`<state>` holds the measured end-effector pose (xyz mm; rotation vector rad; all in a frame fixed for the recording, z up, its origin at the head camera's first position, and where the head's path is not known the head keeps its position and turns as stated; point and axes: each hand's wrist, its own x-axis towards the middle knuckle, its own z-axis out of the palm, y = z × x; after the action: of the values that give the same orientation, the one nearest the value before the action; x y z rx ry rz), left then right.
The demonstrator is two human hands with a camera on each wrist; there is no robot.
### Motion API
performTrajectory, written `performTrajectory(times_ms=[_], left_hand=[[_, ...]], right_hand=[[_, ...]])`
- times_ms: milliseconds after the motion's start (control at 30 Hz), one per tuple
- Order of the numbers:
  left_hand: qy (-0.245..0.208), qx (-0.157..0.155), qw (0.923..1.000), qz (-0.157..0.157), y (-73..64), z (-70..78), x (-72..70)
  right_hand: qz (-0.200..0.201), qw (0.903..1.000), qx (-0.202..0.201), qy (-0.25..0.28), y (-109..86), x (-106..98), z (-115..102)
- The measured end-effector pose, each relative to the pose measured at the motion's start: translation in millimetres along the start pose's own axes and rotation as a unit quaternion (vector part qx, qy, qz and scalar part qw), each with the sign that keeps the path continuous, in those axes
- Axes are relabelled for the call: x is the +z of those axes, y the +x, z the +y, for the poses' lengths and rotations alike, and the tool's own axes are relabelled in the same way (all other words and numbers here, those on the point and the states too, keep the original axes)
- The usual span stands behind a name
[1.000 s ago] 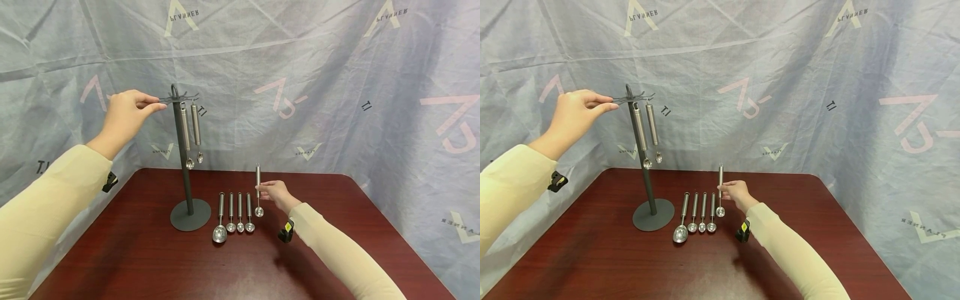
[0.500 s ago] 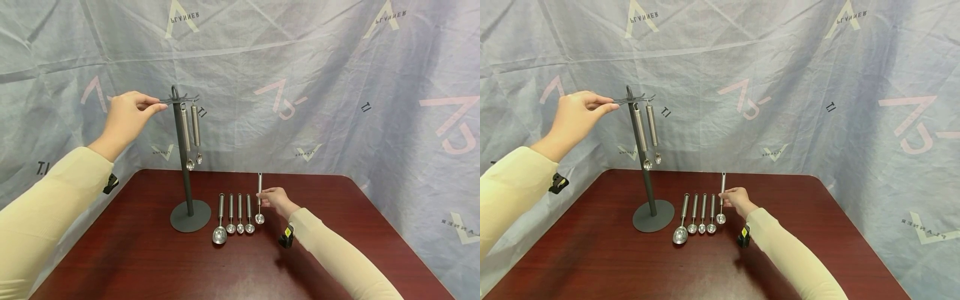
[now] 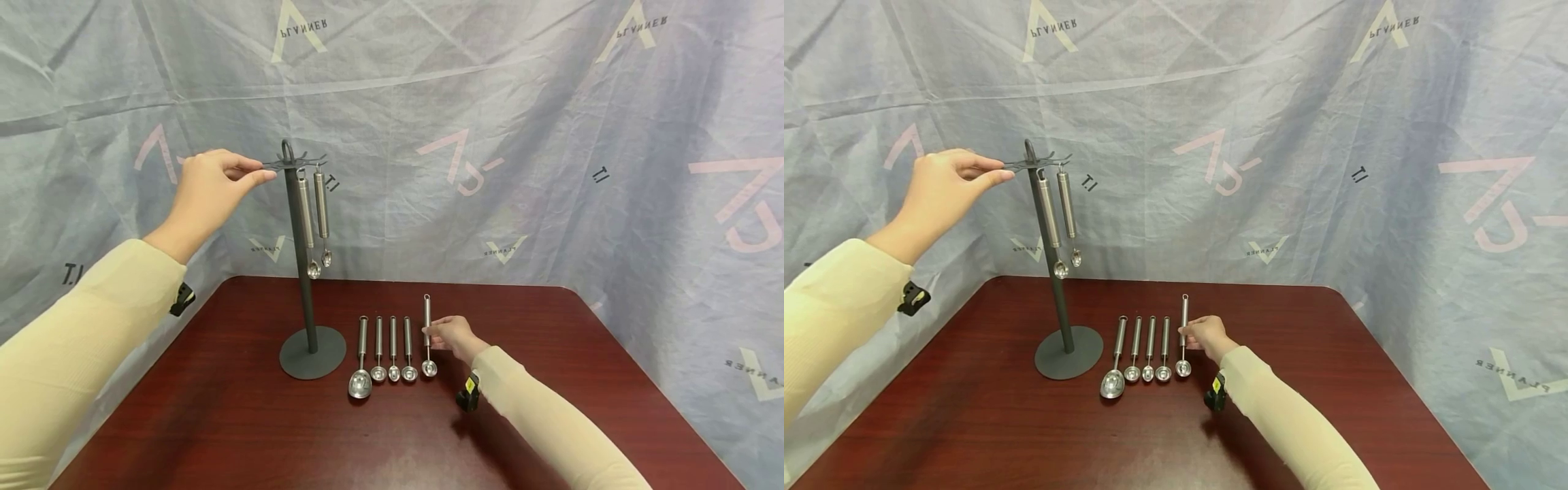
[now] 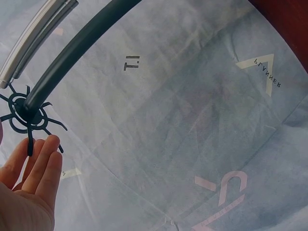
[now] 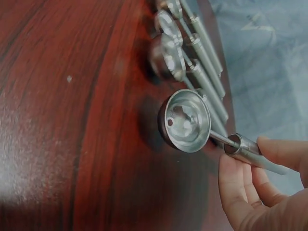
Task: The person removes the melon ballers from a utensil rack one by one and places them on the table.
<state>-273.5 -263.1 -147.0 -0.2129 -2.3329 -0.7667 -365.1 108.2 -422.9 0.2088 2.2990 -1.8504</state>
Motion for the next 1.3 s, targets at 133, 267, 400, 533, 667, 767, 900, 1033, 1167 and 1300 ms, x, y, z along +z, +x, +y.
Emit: performTrajectory(times_ms=[133, 267, 400, 533, 667, 767, 900, 1033, 1167, 1300], left_hand=[[-0.005, 0.003, 1.0000, -0.003, 0.2, -0.2, -1.3], [-0.003, 0.004, 1.0000, -0.003, 0.3, 0.3, -1.6], [-0.002, 0.003, 1.0000, -0.004, 0.2, 0.5, -1.5], [-0.005, 0.003, 1.0000, -0.004, 0.1, 0.0, -1.5], [-0.005, 0.003, 1.0000, -0.003, 0.0, 0.0, -1.6], [-0.005, 0.003, 1.0000, -0.003, 0.0, 0.1, -1.6], [-0.008, 0.003, 1.0000, -0.003, 0.6, -0.1, -1.3], [-0.011, 0.003, 0.9999, -0.004, 1.5, -0.8, -1.2], [-0.010, 0.002, 0.9999, -0.006, 2.2, -1.3, -1.7], [-0.009, -0.003, 0.9999, -0.010, 1.7, -0.6, -1.5]], right_hand=[[-0.006, 0.9999, -0.003, -0.009, 2.1, 2, 5], [-0.012, 0.9998, -0.006, -0.013, 4.5, 3, 11], [-0.008, 0.9996, -0.004, -0.028, 7.0, 5, 14], [0.003, 0.9989, 0.007, -0.046, 8.3, 7, 15], [0.020, 0.9980, 0.024, -0.054, 9.3, 10, 15], [0.037, 0.9966, 0.033, -0.067, 10.6, 13, 16], [0.047, 0.9956, 0.036, -0.072, 11.0, 14, 15], [0.040, 0.9958, 0.032, -0.076, 8.9, 14, 14], [0.034, 0.9950, 0.025, -0.090, 7.2, 14, 14], [0.032, 0.9937, 0.021, -0.106, 7.4, 14, 13]])
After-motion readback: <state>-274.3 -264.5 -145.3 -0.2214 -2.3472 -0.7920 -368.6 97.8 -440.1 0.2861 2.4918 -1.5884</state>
